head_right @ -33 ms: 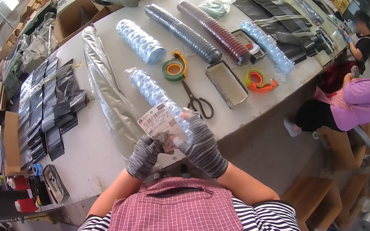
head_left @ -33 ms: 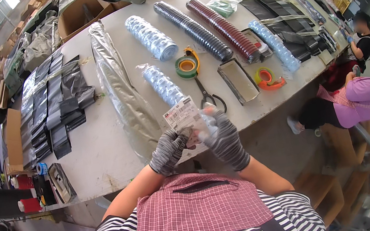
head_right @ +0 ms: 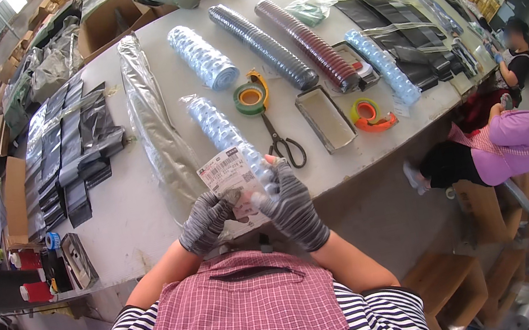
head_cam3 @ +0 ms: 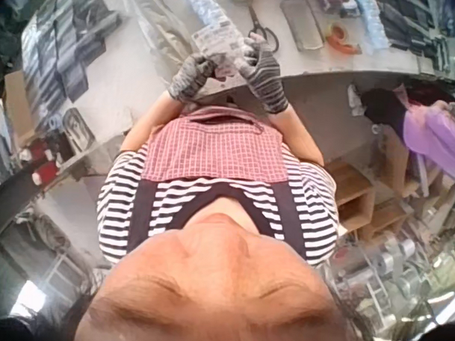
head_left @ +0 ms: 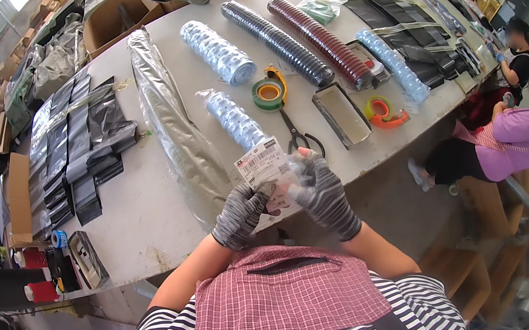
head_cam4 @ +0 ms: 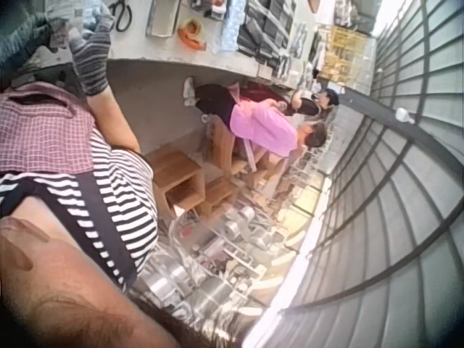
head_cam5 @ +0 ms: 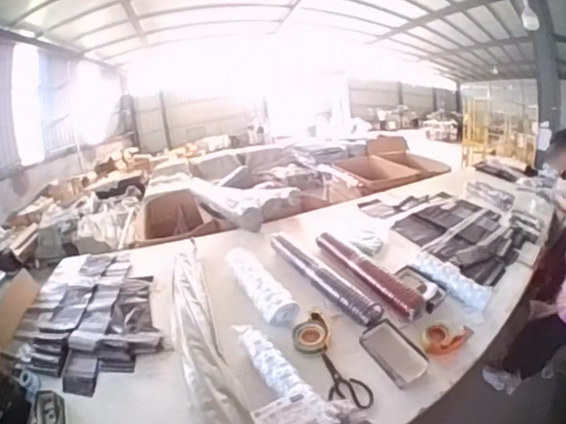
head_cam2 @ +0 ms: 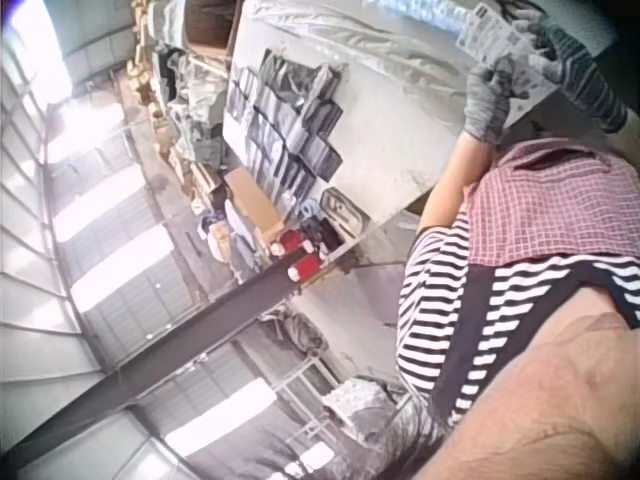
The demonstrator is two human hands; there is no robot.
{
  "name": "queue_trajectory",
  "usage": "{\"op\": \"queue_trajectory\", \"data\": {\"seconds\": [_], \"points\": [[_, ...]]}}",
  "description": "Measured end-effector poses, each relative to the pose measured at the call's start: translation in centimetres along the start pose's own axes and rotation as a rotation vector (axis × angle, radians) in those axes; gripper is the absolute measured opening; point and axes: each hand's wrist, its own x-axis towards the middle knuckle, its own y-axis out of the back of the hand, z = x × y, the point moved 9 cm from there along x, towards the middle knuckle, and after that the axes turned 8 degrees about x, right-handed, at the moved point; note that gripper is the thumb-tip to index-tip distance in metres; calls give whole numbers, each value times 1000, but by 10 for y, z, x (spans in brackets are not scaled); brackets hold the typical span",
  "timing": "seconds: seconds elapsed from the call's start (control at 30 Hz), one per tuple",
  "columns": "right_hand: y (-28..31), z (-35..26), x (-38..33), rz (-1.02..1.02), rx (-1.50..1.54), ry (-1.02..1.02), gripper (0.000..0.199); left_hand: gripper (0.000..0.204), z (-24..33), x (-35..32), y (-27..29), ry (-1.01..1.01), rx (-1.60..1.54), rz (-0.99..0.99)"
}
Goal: The person prepares and packages industrial rolls by applying adhesive labels to the wrapped products, trimming excess plastic film with scissors, and sealing the ends of the rolls using a tape dispenser.
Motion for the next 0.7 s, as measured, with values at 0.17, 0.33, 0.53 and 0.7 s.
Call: {"op": "queue_trajectory", "data": {"seconds": [0.17, 0.33, 0.53, 0.7], "points": [[-21, -1, -8, 29, -162, -120, 17, 35, 14, -28, 24, -78, -21, 38], [-51, -6, -12, 51, 73, -298, 19, 35, 20, -47, 58, -80, -42, 147], [-75, -7, -15, -64, 113, -340, 16, 34, 27, -59, 86, -122, -85, 204], [-82, 1, -13, -40, 112, -371, 14, 36, 28, -60, 94, -121, -77, 195]]}}
